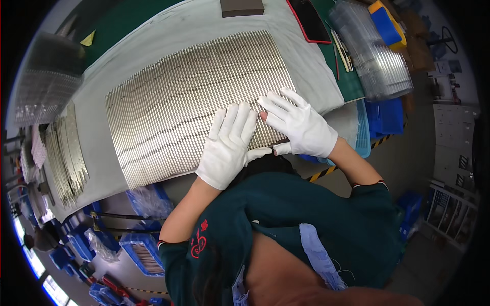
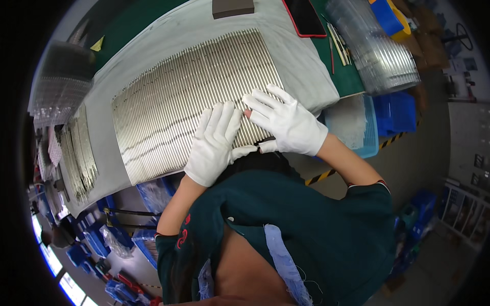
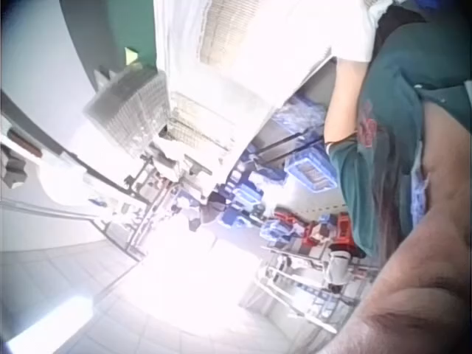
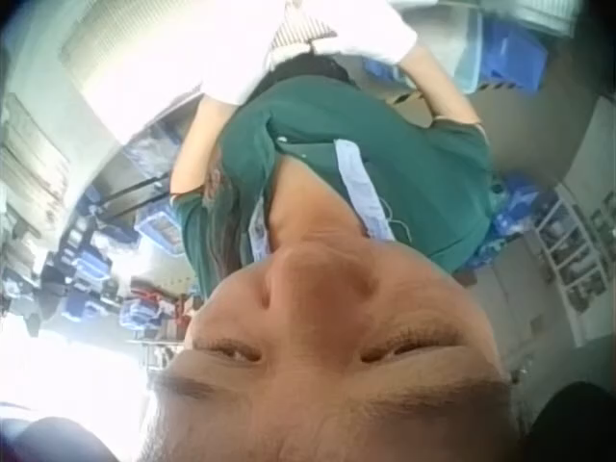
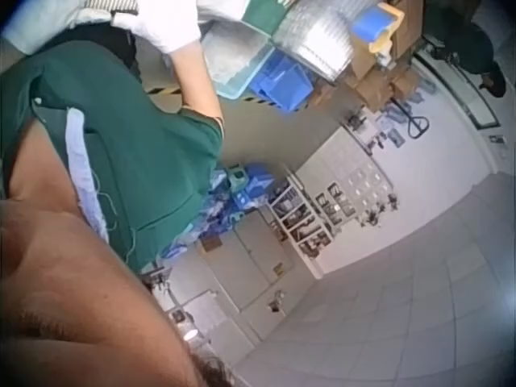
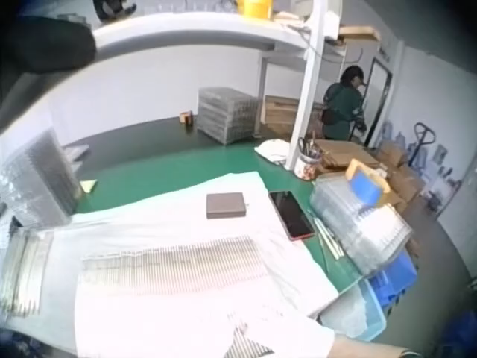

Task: Sorting and arranging thin metal rods into organized groups on a factory workbench.

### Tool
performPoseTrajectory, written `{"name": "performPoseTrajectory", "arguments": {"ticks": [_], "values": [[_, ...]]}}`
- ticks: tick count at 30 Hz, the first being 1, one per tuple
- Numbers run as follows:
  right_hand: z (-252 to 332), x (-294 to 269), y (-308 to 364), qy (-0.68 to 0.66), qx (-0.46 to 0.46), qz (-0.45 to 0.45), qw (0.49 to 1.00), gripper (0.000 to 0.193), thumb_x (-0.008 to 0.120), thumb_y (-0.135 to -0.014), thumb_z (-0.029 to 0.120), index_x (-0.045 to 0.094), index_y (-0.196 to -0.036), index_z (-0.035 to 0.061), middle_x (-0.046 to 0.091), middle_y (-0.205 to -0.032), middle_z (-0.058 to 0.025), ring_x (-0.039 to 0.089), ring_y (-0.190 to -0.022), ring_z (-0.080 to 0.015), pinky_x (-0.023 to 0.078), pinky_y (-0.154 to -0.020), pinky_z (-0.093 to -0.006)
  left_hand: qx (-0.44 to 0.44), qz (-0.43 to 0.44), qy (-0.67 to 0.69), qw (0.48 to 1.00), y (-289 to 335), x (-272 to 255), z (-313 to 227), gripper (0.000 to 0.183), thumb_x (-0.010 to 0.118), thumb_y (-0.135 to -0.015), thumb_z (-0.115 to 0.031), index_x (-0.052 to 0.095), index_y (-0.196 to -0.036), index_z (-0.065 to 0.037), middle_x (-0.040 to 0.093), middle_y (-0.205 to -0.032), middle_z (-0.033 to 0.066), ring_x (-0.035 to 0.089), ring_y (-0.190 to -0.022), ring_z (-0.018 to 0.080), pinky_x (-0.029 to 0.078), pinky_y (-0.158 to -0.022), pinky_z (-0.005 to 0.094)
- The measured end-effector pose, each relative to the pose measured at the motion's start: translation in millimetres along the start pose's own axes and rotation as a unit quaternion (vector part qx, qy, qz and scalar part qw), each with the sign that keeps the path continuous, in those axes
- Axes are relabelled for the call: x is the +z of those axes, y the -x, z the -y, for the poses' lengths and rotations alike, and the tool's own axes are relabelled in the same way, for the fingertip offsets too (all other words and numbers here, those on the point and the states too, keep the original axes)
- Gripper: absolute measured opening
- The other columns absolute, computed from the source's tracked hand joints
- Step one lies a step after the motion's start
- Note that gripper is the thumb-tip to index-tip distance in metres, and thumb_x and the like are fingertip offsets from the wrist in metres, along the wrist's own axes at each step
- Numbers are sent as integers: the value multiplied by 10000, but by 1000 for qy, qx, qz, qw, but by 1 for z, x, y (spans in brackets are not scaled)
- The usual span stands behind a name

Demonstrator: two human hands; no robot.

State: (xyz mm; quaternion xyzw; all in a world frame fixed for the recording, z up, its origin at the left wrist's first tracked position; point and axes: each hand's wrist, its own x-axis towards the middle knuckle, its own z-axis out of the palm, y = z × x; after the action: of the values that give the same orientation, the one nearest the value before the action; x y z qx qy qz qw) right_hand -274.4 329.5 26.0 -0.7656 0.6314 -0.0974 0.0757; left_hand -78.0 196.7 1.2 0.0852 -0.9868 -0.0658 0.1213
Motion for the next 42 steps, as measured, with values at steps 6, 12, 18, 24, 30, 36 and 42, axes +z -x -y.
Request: {"name": "performPoseTrajectory", "arguments": {"ticks": [6, 12, 18, 24, 30, 36, 42], "values": [[0, 7, -4, 21, -22, -13, 999, 821, 711, -712, 518, 590, -1319, -22, 514, -1470, -199, 443, -1415, -344, 274, -1213, -523, 1, 30, 11, 999, -1, -4, -1, 903, 648, -789, -607, 484, -1421, 17, 465, -1462, 157, 409, -1396, 326, 288, -1192, 476], [10, 7, -10, -8, 3, -32, 999, 828, 772, -705, 491, 577, -1312, -37, 522, -1458, -200, 436, -1421, -352, 281, -1212, -496, -12, 49, -14, 999, 2, 0, -3, 912, 668, -794, -574, 460, -1448, 26, 450, -1485, 157, 382, -1420, 328, 284, -1200, 471], [16, 13, -14, 10, 16, -89, 996, 717, 784, -710, 438, 607, -1223, -30, 560, -1381, -190, 482, -1358, -337, 332, -1170, -473, 4, -3, -8, 1000, 1, 4, -2, 846, 656, -806, -525, 481, -1401, 51, 493, -1413, 158, 458, -1333, 333, 349, -1153, 436], [23, 10, -8, -27, 24, -58, 998, 771, 798, -723, 423, 573, -1297, -39, 525, -1438, -218, 447, -1397, -367, 311, -1190, -494, -5, 24, 53, 998, 3, -10, -1, 758, 733, -799, -435, 529, -1365, 26, 514, -1413, 163, 472, -1339, 328, 349, -1152, 450], [16, 5, 15, -22, 18, -24, 999, 671, 845, -655, 352, 627, -1217, 58, 534, -1451, -165, 464, -1395, -325, 327, -1181, -512, -41, 9, 7, 999, 33, -16, 17, 624, 729, -820, -492, 620, -1316, -130, 550, -1366, 148, 508, -1260, 372, 370, -1096, 526], [-2, -9, 46, 30, 92, -15, 995, 639, 835, -703, 322, 615, -1248, 71, 519, -1465, -144, 469, -1391, -311, 333, -1177, -490, -50, -28, -16, 998, 48, -20, 21, 624, 761, -794, -467, 630, -1294, -117, 570, -1335, 171, 530, -1210, 400, 411, -1037, 537], [-10, -12, 57, 56, 119, 6, 991, 650, 828, -727, 353, 603, -1265, 65, 510, -1477, -150, 442, -1415, -312, 305, -1196, -484, -54, -23, -16, 998, 48, -19, 21, 619, 767, -792, -456, 631, -1291, -116, 575, -1337, 167, 537, -1208, 397, 409, -1040, 542]]}}
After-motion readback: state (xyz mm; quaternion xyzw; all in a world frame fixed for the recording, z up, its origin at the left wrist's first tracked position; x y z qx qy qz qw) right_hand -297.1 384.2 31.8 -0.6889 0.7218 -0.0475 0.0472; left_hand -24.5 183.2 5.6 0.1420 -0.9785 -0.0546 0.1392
